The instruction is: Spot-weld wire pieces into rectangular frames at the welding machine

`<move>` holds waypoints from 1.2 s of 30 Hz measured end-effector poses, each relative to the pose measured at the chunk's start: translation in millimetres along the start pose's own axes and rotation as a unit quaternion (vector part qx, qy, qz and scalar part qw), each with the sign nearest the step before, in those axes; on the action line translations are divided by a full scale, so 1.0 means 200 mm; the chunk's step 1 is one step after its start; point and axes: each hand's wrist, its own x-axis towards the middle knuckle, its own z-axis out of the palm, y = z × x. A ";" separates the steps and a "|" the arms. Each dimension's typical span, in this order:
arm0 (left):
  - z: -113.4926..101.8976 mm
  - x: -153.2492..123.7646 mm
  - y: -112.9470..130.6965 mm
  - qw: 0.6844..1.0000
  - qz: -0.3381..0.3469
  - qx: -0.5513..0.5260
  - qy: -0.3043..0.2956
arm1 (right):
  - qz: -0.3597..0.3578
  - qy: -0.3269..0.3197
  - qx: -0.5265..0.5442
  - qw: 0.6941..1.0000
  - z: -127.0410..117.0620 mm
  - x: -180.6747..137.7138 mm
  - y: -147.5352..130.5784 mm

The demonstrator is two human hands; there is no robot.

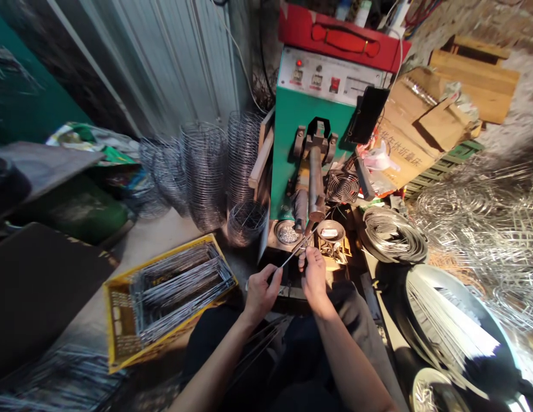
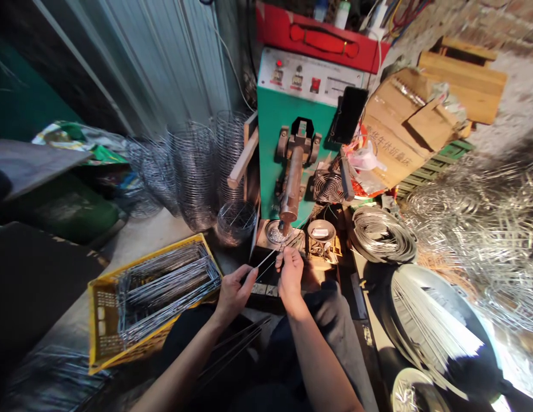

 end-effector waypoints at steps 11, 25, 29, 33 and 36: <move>0.00 0.02 0.03 1.000 0.001 -0.006 0.008 | -0.003 -0.003 0.037 0.999 0.01 0.03 0.00; -0.03 0.05 0.09 1.000 -0.015 -0.008 -0.003 | 0.001 -0.023 0.024 0.999 0.00 0.07 -0.02; -0.02 0.05 0.09 1.000 -0.012 -0.024 0.001 | -0.011 -0.054 -0.046 0.997 -0.04 0.08 -0.04; 0.00 0.09 0.06 0.999 0.022 -0.029 -0.009 | -0.046 -0.046 -0.084 0.994 -0.06 0.10 -0.07; 0.02 0.14 0.05 0.998 0.049 -0.025 -0.007 | -0.056 -0.042 -0.089 0.994 -0.08 0.13 -0.09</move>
